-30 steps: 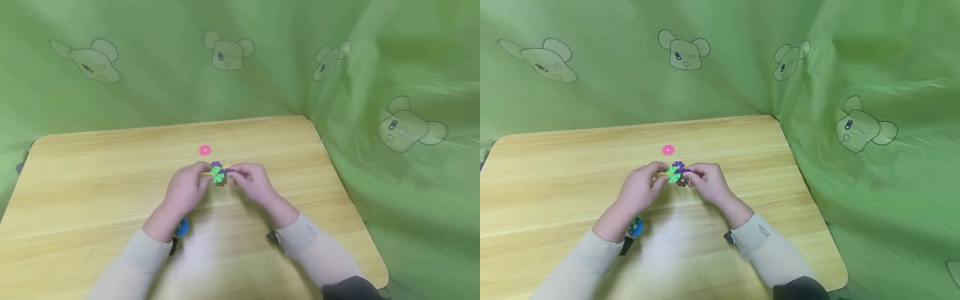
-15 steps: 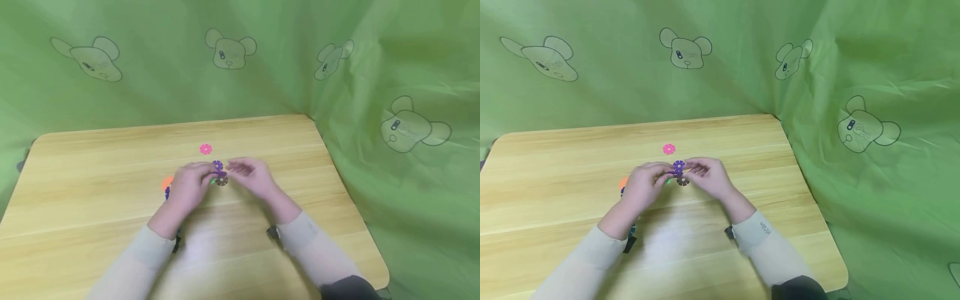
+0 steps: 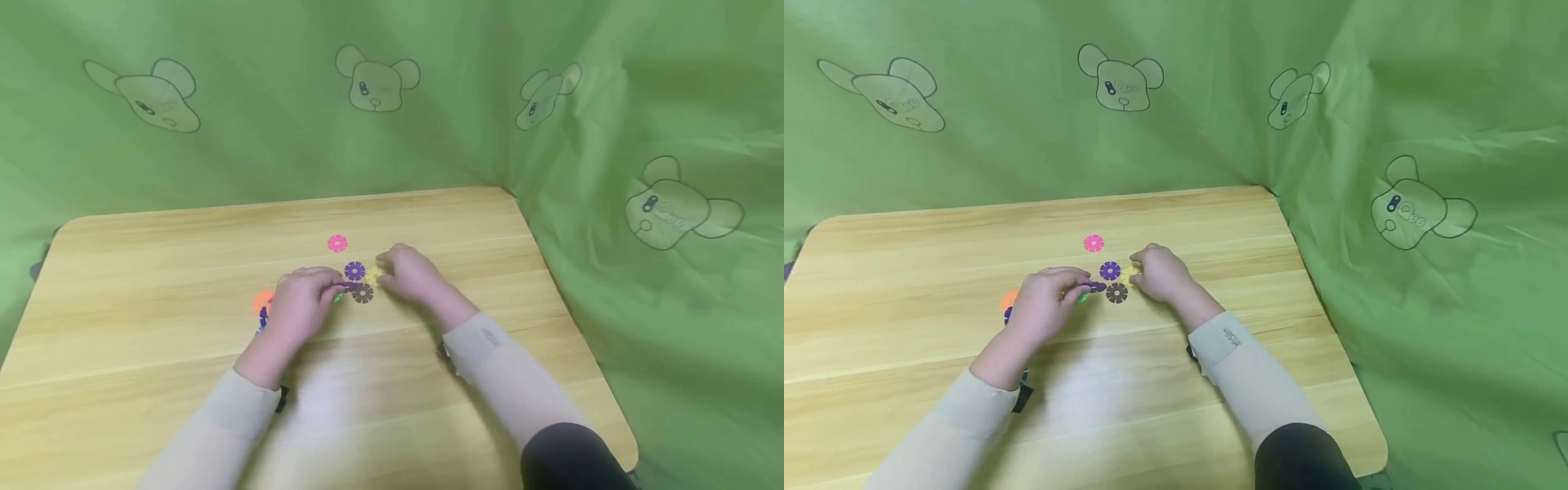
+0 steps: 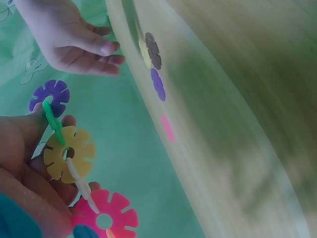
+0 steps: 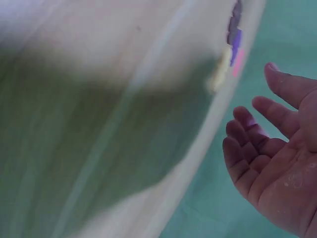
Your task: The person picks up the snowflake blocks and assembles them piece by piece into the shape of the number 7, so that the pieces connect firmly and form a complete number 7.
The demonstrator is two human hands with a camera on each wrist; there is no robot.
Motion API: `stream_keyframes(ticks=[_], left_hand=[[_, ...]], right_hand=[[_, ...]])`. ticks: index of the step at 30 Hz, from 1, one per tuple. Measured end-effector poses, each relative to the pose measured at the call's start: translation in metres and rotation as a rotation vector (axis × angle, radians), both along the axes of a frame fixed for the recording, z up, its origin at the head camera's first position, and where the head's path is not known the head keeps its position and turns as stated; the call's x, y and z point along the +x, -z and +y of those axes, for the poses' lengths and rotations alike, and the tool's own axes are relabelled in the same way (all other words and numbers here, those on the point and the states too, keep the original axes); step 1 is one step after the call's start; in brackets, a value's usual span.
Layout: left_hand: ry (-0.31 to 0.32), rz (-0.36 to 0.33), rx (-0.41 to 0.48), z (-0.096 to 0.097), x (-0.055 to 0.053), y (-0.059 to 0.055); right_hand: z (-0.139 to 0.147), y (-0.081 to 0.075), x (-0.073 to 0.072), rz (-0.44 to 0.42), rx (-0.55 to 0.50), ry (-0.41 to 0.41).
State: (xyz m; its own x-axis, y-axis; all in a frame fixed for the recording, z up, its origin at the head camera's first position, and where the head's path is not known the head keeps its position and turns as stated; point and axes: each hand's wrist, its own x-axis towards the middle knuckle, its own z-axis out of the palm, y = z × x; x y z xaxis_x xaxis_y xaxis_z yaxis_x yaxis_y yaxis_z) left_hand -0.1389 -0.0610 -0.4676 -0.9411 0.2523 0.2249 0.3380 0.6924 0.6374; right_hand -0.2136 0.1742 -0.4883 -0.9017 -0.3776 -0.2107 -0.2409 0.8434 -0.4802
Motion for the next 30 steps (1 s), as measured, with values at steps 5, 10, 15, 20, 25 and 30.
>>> stream_keyframes(ticks=[5, 10, 15, 20, 25, 30], left_hand=[[-0.005, -0.014, -0.007, -0.003, -0.001, 0.003], [-0.013, -0.031, -0.019, -0.005, -0.002, 0.005], [-0.018, -0.047, -0.028, -0.007, -0.003, 0.005], [-0.022, -0.061, -0.030, -0.007, -0.003, 0.006], [-0.025, -0.074, -0.033, -0.007, -0.003, 0.006], [-0.037, -0.091, -0.022, -0.008, -0.003, 0.005]], right_hand=[[-0.006, 0.010, -0.002, -0.002, 0.029, -0.002], [-0.009, 0.017, -0.003, -0.016, 0.065, -0.002], [-0.012, 0.020, -0.004, -0.012, 0.112, -0.001], [-0.014, 0.023, -0.006, -0.003, 0.122, 0.015], [-0.014, 0.025, -0.009, 0.005, 0.116, 0.033], [-0.015, 0.026, -0.009, -0.003, 0.092, 0.073]])
